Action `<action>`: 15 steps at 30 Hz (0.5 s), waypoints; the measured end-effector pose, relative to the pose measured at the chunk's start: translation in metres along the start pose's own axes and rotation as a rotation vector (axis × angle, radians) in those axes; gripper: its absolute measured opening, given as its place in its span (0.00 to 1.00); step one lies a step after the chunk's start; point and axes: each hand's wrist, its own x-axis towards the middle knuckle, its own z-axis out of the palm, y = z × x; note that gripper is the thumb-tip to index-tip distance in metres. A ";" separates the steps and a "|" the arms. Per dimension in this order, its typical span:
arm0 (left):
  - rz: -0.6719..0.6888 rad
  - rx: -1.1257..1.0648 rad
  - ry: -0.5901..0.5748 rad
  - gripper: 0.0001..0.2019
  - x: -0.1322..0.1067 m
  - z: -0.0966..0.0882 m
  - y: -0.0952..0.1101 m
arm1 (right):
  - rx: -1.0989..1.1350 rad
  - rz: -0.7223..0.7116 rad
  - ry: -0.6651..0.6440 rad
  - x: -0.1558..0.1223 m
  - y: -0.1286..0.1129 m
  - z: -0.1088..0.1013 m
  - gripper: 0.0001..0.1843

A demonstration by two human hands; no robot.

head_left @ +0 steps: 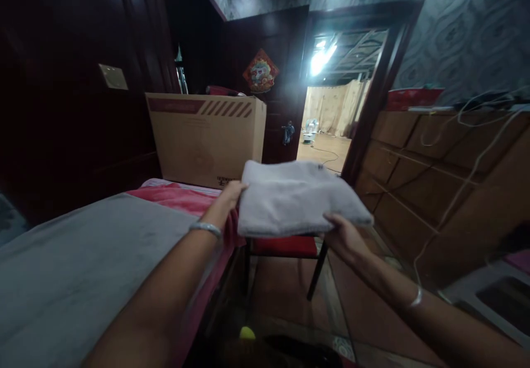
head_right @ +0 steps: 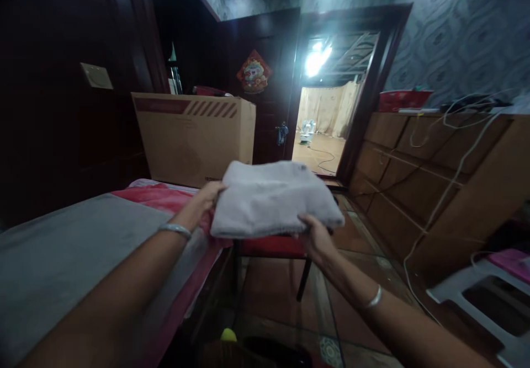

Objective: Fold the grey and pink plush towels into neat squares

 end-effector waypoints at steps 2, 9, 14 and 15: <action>-0.041 0.012 0.005 0.12 0.007 0.006 -0.041 | -0.005 0.089 0.036 0.005 0.024 -0.036 0.30; -0.012 -0.019 -0.049 0.15 0.021 -0.006 -0.065 | 0.093 -0.035 0.033 0.016 0.039 -0.072 0.22; 0.051 -0.013 -0.055 0.22 0.024 0.000 -0.060 | -0.071 -0.085 0.134 0.042 0.003 -0.100 0.14; 0.066 -0.005 -0.052 0.23 0.025 0.002 -0.060 | -0.152 -0.050 0.124 0.051 -0.007 -0.102 0.15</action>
